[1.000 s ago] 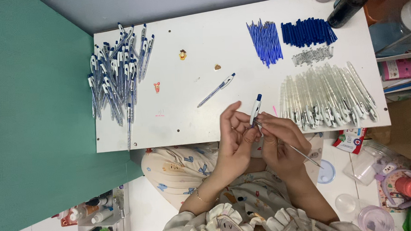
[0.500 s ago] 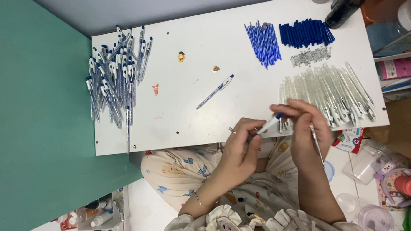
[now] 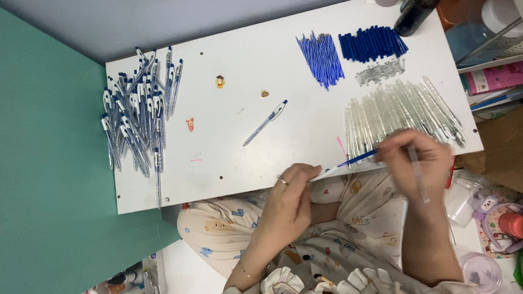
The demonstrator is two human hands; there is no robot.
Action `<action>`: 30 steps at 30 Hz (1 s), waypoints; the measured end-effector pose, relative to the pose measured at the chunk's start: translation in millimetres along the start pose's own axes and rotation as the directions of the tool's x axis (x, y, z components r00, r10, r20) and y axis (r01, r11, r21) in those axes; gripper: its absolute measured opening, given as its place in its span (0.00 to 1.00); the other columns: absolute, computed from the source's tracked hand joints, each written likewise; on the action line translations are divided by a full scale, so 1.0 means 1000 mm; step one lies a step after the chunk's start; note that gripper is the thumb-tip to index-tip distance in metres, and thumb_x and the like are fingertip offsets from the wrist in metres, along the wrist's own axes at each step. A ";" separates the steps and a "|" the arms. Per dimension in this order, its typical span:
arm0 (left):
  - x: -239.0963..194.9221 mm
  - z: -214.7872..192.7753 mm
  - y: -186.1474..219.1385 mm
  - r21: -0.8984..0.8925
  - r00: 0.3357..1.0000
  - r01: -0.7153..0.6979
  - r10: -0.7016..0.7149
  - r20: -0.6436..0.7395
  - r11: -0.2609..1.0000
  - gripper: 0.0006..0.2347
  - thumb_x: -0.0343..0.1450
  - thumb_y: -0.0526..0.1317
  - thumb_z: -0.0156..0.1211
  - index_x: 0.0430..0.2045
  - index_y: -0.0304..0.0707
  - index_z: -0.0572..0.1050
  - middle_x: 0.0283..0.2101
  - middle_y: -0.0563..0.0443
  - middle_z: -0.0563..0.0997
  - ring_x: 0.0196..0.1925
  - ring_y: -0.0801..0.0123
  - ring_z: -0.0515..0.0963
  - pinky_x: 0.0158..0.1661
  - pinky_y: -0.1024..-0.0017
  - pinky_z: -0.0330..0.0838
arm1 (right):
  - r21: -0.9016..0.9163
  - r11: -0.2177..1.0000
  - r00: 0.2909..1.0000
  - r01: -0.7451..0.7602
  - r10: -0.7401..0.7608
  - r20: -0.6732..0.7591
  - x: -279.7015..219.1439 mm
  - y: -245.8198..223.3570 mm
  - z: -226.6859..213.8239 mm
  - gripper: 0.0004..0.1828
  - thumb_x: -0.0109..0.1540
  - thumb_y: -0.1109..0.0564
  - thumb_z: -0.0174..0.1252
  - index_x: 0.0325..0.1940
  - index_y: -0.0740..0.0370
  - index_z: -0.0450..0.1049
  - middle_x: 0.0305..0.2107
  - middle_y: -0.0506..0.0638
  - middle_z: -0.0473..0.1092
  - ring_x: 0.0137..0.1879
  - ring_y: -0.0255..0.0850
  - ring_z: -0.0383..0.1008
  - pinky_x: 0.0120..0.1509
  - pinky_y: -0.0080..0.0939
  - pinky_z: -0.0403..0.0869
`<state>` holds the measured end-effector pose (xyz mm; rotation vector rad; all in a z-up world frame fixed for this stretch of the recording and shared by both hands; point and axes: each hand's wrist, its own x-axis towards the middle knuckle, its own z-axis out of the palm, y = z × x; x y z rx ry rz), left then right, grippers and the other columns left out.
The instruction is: The person sits on the floor and repeatedly disassembles blue ballpoint pens. They use a thin metal tool to push out the ink cartridges from the pen bodies and place the components into separate piles on the white table.
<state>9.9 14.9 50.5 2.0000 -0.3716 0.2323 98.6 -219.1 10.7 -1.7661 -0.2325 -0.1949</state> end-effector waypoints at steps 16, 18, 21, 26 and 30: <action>-0.010 -0.010 -0.010 -0.216 0.935 0.347 -0.355 0.003 0.913 0.18 0.78 0.35 0.41 0.65 0.42 0.64 0.59 0.48 0.75 0.57 0.66 0.78 0.49 0.72 0.68 | -0.632 0.687 0.933 0.359 -0.279 0.227 0.191 0.104 -0.034 0.05 0.68 0.64 0.66 0.36 0.61 0.82 0.32 0.49 0.79 0.36 0.35 0.77 0.59 0.40 0.74; -0.010 -0.011 -0.012 -0.206 0.966 0.244 -0.257 -0.038 0.948 0.20 0.76 0.29 0.42 0.65 0.38 0.66 0.44 0.48 0.73 0.32 0.71 0.69 0.40 0.74 0.64 | -0.721 0.613 0.944 0.324 -0.257 0.206 0.205 0.130 -0.029 0.05 0.62 0.56 0.64 0.36 0.59 0.81 0.30 0.51 0.78 0.37 0.50 0.78 0.47 0.51 0.72; -0.011 -0.012 -0.013 -0.206 0.956 0.277 -0.290 -0.034 0.939 0.21 0.75 0.28 0.41 0.64 0.42 0.69 0.45 0.49 0.72 0.26 0.74 0.65 0.30 0.76 0.61 | -0.741 0.600 0.952 0.303 -0.233 0.200 0.212 0.136 -0.023 0.06 0.64 0.58 0.65 0.35 0.62 0.79 0.29 0.54 0.77 0.36 0.56 0.76 0.44 0.55 0.71; -0.011 -0.009 -0.013 -0.275 0.918 0.362 -0.392 -0.062 0.891 0.17 0.75 0.32 0.46 0.59 0.42 0.70 0.43 0.47 0.77 0.36 0.72 0.82 0.40 0.75 0.72 | -0.776 0.548 0.946 0.311 -0.253 0.201 0.217 0.144 -0.020 0.07 0.64 0.55 0.65 0.38 0.62 0.81 0.30 0.58 0.78 0.37 0.60 0.77 0.44 0.57 0.73; -0.014 0.004 -0.030 -0.339 0.876 0.353 -0.435 -0.207 0.872 0.12 0.73 0.35 0.59 0.51 0.41 0.72 0.43 0.52 0.83 0.37 0.75 0.78 0.45 0.76 0.74 | -0.755 0.565 0.939 0.332 -0.270 0.211 0.213 0.133 -0.022 0.07 0.66 0.54 0.67 0.42 0.60 0.84 0.31 0.55 0.79 0.36 0.54 0.79 0.46 0.52 0.74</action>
